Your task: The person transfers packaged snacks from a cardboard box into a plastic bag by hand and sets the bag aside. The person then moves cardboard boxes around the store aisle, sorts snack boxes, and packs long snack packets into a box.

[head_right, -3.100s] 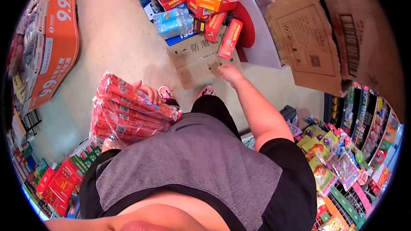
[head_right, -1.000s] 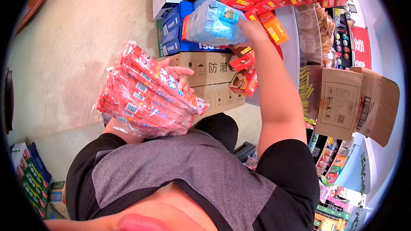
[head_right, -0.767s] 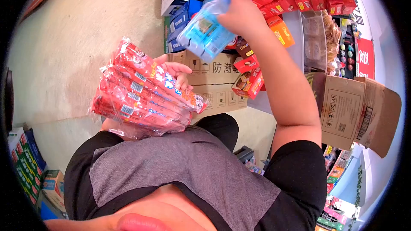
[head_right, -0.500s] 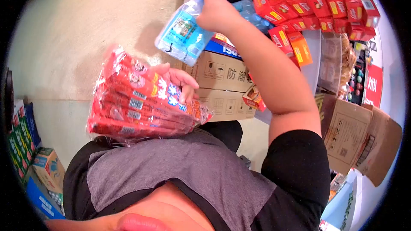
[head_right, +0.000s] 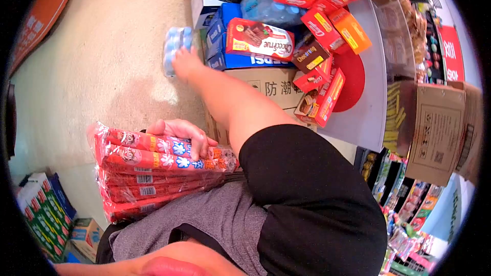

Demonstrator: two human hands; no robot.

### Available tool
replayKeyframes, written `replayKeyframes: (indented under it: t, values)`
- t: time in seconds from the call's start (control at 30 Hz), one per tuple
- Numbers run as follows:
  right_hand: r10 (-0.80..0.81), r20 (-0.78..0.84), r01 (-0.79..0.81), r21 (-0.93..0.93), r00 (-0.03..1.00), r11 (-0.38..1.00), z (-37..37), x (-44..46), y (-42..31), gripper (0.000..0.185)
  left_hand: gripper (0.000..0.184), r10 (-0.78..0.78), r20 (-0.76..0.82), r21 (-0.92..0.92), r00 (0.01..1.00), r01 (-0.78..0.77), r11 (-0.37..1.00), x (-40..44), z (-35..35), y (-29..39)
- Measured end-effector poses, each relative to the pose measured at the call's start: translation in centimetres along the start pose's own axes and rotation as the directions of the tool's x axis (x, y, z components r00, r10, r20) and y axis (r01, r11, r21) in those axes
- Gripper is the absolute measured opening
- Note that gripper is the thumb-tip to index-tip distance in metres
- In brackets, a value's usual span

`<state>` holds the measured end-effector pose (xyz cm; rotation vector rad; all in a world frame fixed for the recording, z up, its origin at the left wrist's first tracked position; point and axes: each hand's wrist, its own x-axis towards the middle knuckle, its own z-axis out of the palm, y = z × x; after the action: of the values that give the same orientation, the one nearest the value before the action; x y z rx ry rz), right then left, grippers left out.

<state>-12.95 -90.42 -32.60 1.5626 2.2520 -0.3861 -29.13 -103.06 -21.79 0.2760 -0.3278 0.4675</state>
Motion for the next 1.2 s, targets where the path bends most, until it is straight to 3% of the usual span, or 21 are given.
replayKeyframes:
  t: [0.03,0.1,0.2,0.27,0.3,0.33,0.37,0.43,0.47,0.57,0.67,0.77,0.87,0.97,1.03,1.1,1.13,1.17,1.2]
  values:
    - [-0.058,0.102,0.066,-0.076,0.993,0.995,0.3,-1.7,-0.5,0.047,0.087,0.000,-0.020,-0.005,1.000,-0.001,1.000,0.3,0.3,0.0]
    - [-0.009,0.152,-0.038,0.305,0.988,0.952,-0.7,-5.2,-1.1,0.041,0.083,0.006,-0.037,-0.002,0.999,-0.007,1.000,1.0,0.6,0.0]
    - [0.087,-0.272,0.129,0.685,0.958,0.717,-4.0,-12.4,0.6,0.040,0.084,-0.027,-0.061,-0.018,0.998,0.025,1.000,1.2,0.7,0.1]
    - [0.370,-0.348,-0.029,0.694,0.861,0.719,-9.4,-18.2,3.0,0.047,0.083,-0.027,-0.020,-0.021,0.999,0.027,0.999,1.5,0.2,0.0]
    - [0.538,-0.468,-0.136,0.652,0.701,0.746,-12.0,-21.3,4.2,0.040,0.082,-0.024,-0.007,-0.025,1.000,0.024,0.999,1.6,0.0,-0.1]
    - [0.534,-0.676,-0.124,0.556,0.508,0.822,-13.8,-23.6,7.0,0.035,0.079,-0.015,0.068,-0.009,0.998,0.016,1.000,2.0,-0.1,0.1]
    - [0.395,-0.826,-0.247,0.317,0.401,0.916,-17.7,-26.4,8.5,0.036,0.078,-0.012,0.093,-0.035,0.996,0.016,0.999,2.1,0.4,0.1]
    - [0.349,-0.886,-0.592,0.111,0.305,0.799,-20.9,-30.1,13.9,0.057,0.078,-0.003,0.140,-0.101,0.990,0.017,0.995,2.9,0.1,-0.1]
    - [0.312,-0.911,-0.662,0.059,0.270,0.747,-21.6,-31.2,15.9,0.066,0.077,0.013,0.183,-0.117,0.983,0.008,0.993,3.5,-0.6,-0.5]
    - [0.487,-0.792,-0.736,0.072,0.368,0.673,-21.2,-32.8,21.8,0.071,0.075,0.019,0.190,-0.143,0.982,0.008,0.990,4.5,-1.2,-0.9]
    - [0.647,-0.617,-0.749,0.136,0.448,0.649,-21.8,-33.3,21.9,0.072,0.071,-0.011,0.097,-0.119,0.995,0.022,0.993,2.6,1.7,-0.1]
    - [0.639,-0.619,-0.736,0.141,0.456,0.662,-22.5,-33.1,22.7,0.069,0.071,-0.012,0.079,-0.119,0.997,0.022,0.993,2.6,1.8,-0.1]
    - [0.621,-0.698,-0.736,0.199,0.358,0.647,-25.1,-34.5,21.0,0.063,0.071,0.010,0.082,-0.099,0.997,-0.002,0.995,2.5,1.9,0.0]
    - [0.491,-0.815,-0.679,0.173,0.307,0.713,-27.9,-37.7,18.3,0.059,0.071,0.024,0.108,-0.084,0.994,-0.015,0.996,2.4,1.4,0.2]
    - [0.432,-0.874,-0.494,0.281,0.221,0.823,-28.8,-40.0,15.2,0.053,0.072,0.034,0.134,-0.078,0.990,-0.023,0.997,2.5,0.9,0.2]
    - [0.421,-0.904,-0.274,0.388,0.072,0.880,-28.7,-41.0,10.8,0.050,0.072,0.045,0.133,-0.077,0.990,-0.035,0.996,2.3,0.7,-0.1]
    - [0.466,-0.881,-0.171,0.448,0.081,0.877,-27.7,-42.0,10.4,0.047,0.072,0.052,0.133,-0.076,0.990,-0.042,0.996,2.4,0.7,-0.2]
    - [0.625,-0.771,0.111,0.636,0.120,0.764,-27.0,-41.7,9.2,0.046,0.073,0.059,0.133,-0.072,0.989,-0.049,0.996,2.4,0.7,-0.2]
    - [0.743,-0.636,0.367,0.755,0.207,0.544,-26.3,-40.2,7.2,0.045,0.073,0.055,0.136,-0.076,0.989,-0.045,0.996,2.5,0.8,-0.2]
